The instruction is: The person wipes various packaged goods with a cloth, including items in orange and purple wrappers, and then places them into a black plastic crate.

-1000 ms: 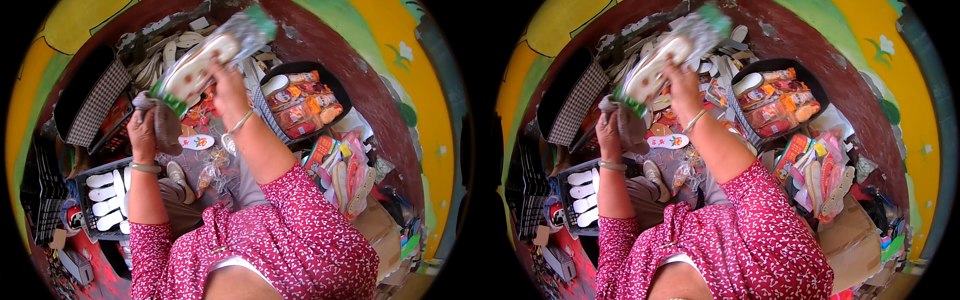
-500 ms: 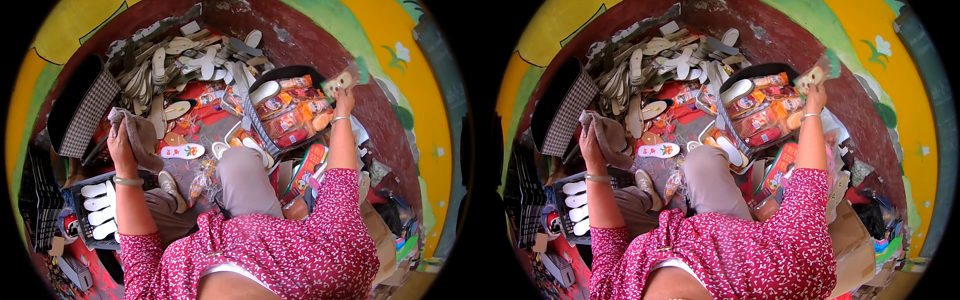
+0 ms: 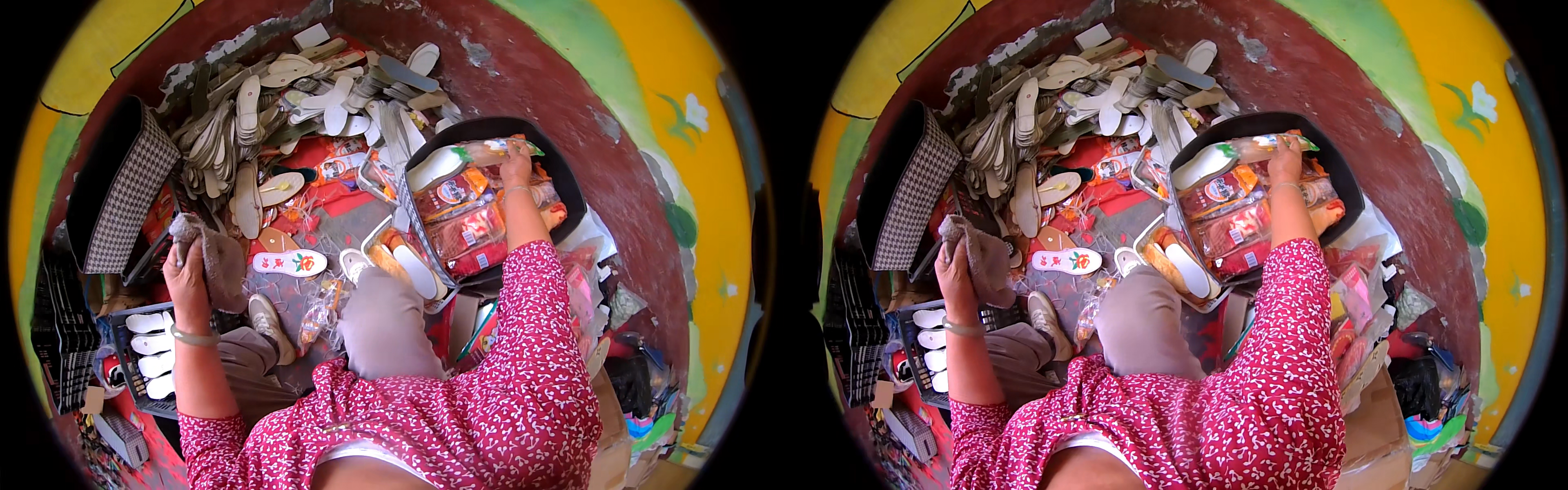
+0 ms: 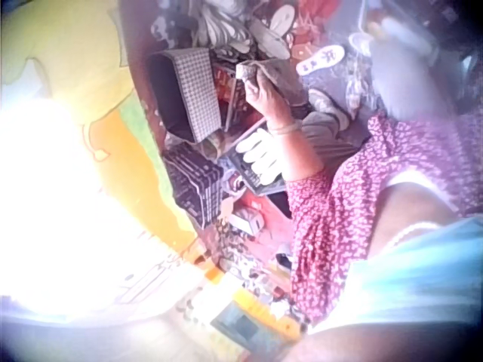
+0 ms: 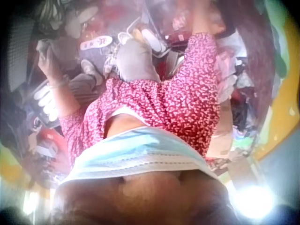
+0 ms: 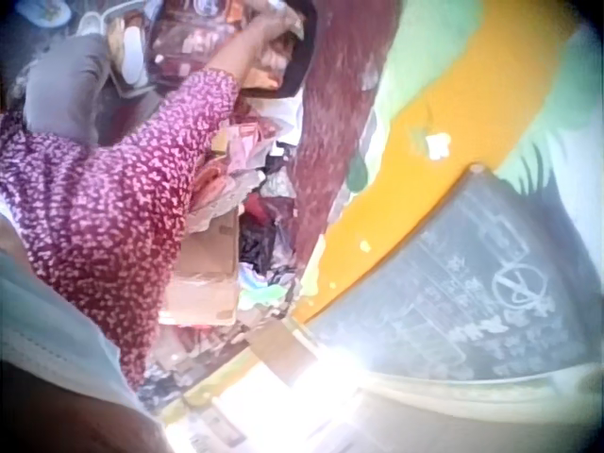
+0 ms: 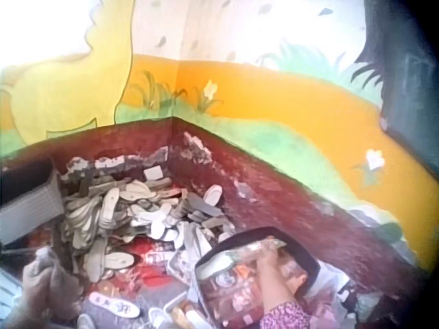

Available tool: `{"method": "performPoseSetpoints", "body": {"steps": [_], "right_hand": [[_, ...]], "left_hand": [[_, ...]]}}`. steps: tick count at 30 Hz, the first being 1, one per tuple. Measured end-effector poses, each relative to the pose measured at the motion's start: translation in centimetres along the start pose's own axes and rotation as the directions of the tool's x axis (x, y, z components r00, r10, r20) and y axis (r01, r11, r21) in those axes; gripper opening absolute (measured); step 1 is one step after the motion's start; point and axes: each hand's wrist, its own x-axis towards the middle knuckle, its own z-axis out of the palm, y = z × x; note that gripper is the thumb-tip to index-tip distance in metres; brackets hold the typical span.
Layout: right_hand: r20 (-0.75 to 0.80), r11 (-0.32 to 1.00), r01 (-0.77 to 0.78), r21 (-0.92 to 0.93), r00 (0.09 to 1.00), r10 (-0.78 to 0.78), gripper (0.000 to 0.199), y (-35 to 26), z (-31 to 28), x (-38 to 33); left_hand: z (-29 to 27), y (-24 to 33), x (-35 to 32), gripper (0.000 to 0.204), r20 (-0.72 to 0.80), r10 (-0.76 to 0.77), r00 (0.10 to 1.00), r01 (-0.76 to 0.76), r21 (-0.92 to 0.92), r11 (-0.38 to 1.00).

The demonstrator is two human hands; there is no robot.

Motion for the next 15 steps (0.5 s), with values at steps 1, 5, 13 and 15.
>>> {"method": "performPoseSetpoints", "body": {"steps": [1,5,13,15], "right_hand": [[0.012,0.999,-0.036,0.017,0.999,0.036,0.031,0.8,0.6,0.7],[0.161,0.989,-0.029,-0.142,0.986,0.052,0.049,1.7,2.9,1.7],[0.648,0.887,0.045,-0.46,0.7,0.3,0.066,1.8,4.7,2.7],[0.614,0.885,0.018,-0.466,0.726,0.309,0.062,3.0,4.7,4.1]], "left_hand": [[0.2,0.1,0.1,0.011,-0.023,-0.014,1.0,0.014,0.01,1.0],[0.3,-0.1,-0.1,0.011,-0.066,-0.062,0.996,0.062,0.003,0.998],[0.2,-0.7,-0.3,0.014,-0.048,-0.097,0.994,0.1,0.053,0.994],[-0.1,-0.8,-0.2,0.016,-0.071,-0.097,0.993,0.101,0.048,0.994]]}}
